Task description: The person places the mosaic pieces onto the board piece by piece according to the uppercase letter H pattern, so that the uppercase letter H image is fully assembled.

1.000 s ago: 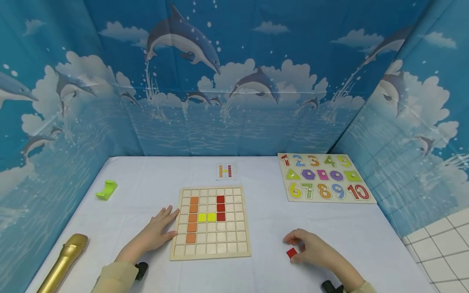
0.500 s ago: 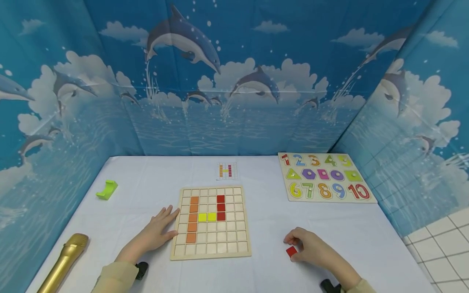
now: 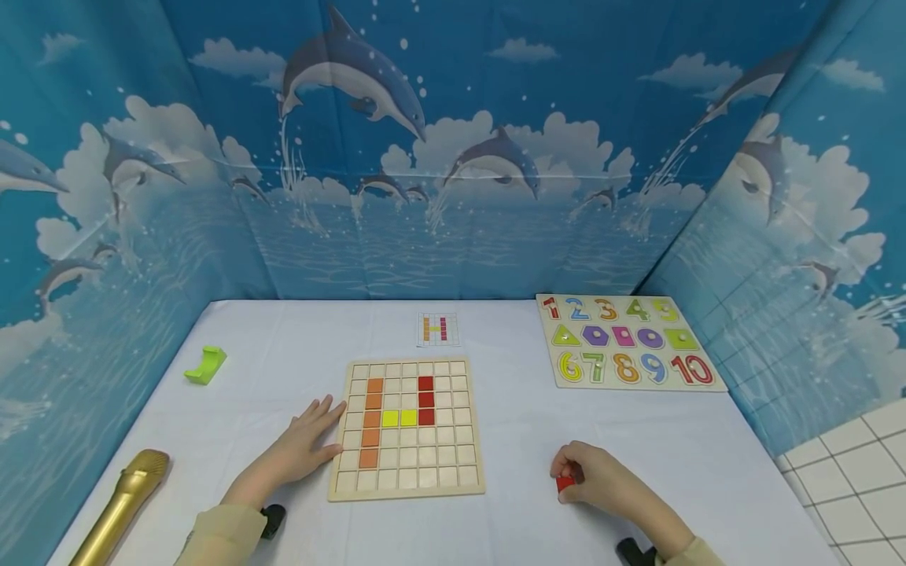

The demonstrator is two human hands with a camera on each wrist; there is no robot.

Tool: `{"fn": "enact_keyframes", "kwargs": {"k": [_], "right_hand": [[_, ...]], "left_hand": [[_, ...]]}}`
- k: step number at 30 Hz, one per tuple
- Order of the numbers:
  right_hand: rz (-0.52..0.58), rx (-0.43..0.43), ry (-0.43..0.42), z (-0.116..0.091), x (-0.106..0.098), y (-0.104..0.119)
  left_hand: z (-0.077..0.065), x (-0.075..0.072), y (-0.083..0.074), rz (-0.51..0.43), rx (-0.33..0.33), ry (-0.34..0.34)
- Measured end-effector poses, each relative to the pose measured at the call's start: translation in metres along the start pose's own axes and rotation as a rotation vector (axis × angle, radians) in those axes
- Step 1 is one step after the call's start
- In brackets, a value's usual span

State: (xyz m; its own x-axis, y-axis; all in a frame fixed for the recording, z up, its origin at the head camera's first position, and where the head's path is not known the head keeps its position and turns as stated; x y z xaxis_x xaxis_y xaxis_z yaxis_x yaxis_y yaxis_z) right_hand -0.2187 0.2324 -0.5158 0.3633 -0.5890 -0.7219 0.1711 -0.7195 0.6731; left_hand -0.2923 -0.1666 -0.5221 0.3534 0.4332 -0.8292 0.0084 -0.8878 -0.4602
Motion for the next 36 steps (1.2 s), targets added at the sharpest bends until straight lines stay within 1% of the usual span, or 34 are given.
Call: {"fn": "enact_keyframes", "kwargs": {"k": [8, 16, 20, 25, 30, 33, 36], "right_hand": [[-0.021, 0.008, 0.009, 0.001, -0.001, 0.001], [-0.066, 0.058, 0.009, 0.001, -0.001, 0.001], [-0.069, 0.041, 0.007, 0.000, -0.002, 0.002], [-0.031, 0.008, 0.021, 0.001, -0.001, 0.002], [0.017, 0.011, 0.030, 0.005, 0.001, 0.000], [0.054, -0.008, 0.016, 0.011, 0.001, 0.002], [0.094, -0.041, -0.018, 0.019, -0.002, 0.011]], "left_hand": [[0.000, 0.000, 0.002, 0.005, -0.007, -0.002], [0.000, 0.000, 0.002, -0.011, -0.010, 0.012], [0.000, 0.001, 0.002, -0.008, -0.011, 0.009], [0.001, 0.002, 0.002, 0.000, -0.014, 0.009], [0.001, 0.003, 0.002, -0.001, -0.024, 0.014], [0.002, 0.003, 0.003, 0.003, -0.029, 0.014], [0.002, 0.003, 0.003, 0.007, -0.029, 0.012]]}}
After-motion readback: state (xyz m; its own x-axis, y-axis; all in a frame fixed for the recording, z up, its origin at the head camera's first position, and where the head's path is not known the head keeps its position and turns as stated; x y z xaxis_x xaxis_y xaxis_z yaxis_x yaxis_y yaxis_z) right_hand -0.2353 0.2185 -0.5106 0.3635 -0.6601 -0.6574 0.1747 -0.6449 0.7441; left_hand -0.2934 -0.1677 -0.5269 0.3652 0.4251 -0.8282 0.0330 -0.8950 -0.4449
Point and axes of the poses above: each hand's wrist, its own z-axis towards the middle knuckle, its own x-axis out of the palm, y = z × x, the point moved 10 cm from there along z, towards the middle knuckle, and after that the axes turned 14 degrees about -x, right-handed, at the moved point
